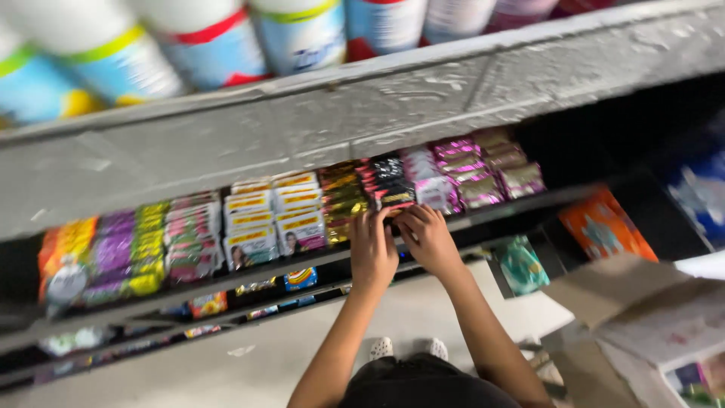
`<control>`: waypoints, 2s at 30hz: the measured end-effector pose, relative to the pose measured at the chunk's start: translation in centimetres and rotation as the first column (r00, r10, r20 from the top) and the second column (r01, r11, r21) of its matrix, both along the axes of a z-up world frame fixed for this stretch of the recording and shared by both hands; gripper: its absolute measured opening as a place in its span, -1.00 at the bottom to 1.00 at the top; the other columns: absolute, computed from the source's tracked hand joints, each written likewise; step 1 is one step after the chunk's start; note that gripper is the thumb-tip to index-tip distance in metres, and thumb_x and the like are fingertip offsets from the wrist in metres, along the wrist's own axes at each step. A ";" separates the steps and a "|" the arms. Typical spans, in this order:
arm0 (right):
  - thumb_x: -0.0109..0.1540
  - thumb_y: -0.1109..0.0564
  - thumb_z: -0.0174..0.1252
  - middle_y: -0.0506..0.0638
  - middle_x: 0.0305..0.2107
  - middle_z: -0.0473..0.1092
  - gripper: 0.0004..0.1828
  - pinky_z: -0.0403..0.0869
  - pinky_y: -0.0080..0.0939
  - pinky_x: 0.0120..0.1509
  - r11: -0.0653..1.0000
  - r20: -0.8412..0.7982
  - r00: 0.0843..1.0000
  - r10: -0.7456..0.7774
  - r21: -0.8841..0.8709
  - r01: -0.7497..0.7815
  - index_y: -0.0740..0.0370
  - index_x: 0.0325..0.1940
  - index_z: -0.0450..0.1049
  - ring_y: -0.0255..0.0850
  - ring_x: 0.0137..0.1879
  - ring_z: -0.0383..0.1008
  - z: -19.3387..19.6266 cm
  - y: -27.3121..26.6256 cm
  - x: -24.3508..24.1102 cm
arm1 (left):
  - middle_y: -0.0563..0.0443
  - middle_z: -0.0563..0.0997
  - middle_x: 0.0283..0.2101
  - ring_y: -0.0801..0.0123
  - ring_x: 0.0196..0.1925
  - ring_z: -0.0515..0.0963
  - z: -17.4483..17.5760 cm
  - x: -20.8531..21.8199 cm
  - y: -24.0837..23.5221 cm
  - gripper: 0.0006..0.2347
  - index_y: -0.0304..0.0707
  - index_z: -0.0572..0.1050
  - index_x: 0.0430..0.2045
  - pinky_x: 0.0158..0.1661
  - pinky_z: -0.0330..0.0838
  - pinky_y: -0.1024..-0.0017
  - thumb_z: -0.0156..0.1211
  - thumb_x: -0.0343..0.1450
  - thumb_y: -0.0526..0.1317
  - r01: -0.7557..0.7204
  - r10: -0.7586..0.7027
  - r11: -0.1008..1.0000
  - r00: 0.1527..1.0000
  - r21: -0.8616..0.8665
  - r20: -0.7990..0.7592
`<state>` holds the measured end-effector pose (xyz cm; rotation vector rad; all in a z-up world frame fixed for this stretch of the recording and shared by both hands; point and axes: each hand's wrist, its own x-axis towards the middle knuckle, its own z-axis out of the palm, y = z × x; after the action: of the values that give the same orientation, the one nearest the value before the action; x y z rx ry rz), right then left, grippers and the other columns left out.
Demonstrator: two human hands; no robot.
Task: Stocking various product sachets from a cardboard box onto grocery store shelves.
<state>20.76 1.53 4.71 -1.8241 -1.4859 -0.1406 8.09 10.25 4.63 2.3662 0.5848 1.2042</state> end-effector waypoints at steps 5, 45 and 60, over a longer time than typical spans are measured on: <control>0.10 0.35 0.18 0.11 -0.26 0.39 -0.73 0.32 0.01 0.04 0.976 -0.120 0.968 -0.219 -0.040 0.215 0.26 -0.11 0.53 0.09 -0.06 0.38 2.1 -8.9 -2.8 | -0.21 0.49 -0.06 -0.10 0.02 0.49 0.7 -0.2 -5.9 -0.73 -0.30 0.42 -0.02 0.12 0.33 -0.02 0.15 0.39 -0.41 0.261 -0.256 0.963 0.964 -0.072 0.076; 0.25 -0.11 0.16 0.22 -0.07 0.48 -0.44 0.44 0.03 0.10 0.608 -0.328 0.546 -0.771 -0.634 0.478 0.27 0.22 0.44 0.13 0.05 0.48 12.3 -66.4 -7.5 | -0.18 0.55 -0.51 -0.07 -0.42 0.56 11.4 13.8 -45.0 -0.74 -0.29 0.47 -0.55 -0.39 0.44 0.07 0.10 0.47 -0.09 0.876 -0.747 -0.043 -0.347 -0.480 -0.567; 0.27 -0.15 0.07 0.13 0.04 0.51 -0.43 0.46 -0.06 0.15 0.662 -0.556 0.402 -0.727 -0.724 0.196 0.15 0.28 0.48 0.08 0.09 0.52 10.8 -64.8 -6.2 | -0.15 0.55 -0.50 0.07 -0.48 0.58 10.9 13.7 -45.3 -0.74 -0.29 0.49 -0.51 -0.44 0.48 0.24 0.11 0.48 -0.08 0.883 -0.691 -0.031 -0.358 -0.469 -0.628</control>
<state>14.59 -63.30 15.52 -2.2531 -0.2270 0.8873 21.81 -35.10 15.49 2.2665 -1.2267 -0.6621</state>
